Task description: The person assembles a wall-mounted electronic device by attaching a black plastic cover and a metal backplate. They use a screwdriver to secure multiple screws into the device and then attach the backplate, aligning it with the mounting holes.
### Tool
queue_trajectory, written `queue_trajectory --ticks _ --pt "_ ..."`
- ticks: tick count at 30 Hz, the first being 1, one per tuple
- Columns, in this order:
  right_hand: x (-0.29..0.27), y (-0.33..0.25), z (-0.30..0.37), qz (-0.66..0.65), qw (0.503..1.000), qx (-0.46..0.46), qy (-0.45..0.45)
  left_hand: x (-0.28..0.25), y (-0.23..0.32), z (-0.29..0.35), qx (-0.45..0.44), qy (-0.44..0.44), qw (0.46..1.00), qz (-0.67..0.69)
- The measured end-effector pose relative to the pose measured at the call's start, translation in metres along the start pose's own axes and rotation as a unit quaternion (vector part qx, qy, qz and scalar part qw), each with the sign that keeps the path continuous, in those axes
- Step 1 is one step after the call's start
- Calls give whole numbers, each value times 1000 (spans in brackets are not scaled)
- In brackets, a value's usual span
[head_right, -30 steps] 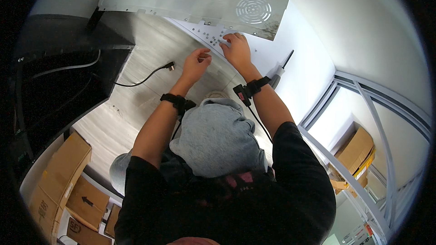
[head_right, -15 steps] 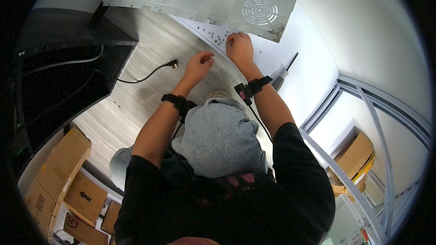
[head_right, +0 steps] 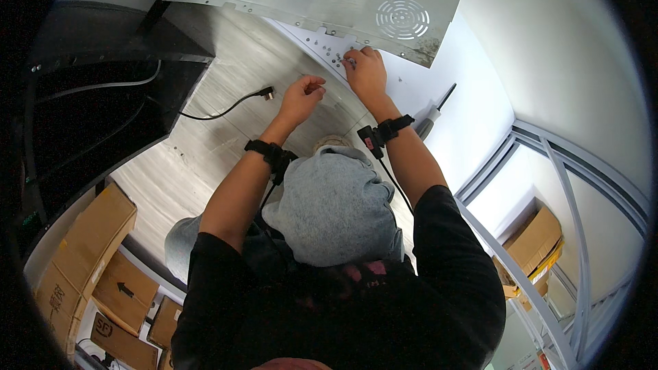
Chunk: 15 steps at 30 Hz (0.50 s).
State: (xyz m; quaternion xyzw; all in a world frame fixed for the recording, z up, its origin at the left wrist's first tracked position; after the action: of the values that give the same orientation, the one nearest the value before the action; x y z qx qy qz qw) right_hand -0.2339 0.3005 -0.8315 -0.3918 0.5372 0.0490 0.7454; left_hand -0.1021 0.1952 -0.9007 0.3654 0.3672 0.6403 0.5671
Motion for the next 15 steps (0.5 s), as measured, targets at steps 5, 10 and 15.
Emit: queue_trajectory --ticks 5,10,15 --pt "-18 -6 8 -62 996 -24 63 -3 4 4 1 8 1000 -23" --pt "-17 18 27 -265 962 62 12 -8 17 3 11 18 999 -44" --pt "-32 55 46 -444 889 102 40 -13 58 -3 25 14 994 -105"
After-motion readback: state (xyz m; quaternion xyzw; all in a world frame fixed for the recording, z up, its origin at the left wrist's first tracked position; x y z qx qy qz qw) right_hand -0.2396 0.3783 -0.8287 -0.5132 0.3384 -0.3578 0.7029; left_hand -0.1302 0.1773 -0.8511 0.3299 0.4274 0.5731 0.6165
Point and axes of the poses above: each hand's wrist, its own z-axis away from the middle knuckle, its own x-axis out of the palm, y = z × x, the point moved 9 cm from there along -z, towards the middle knuckle, and after that the axes turned 12 degrees about -y, right-handed, at the moved point
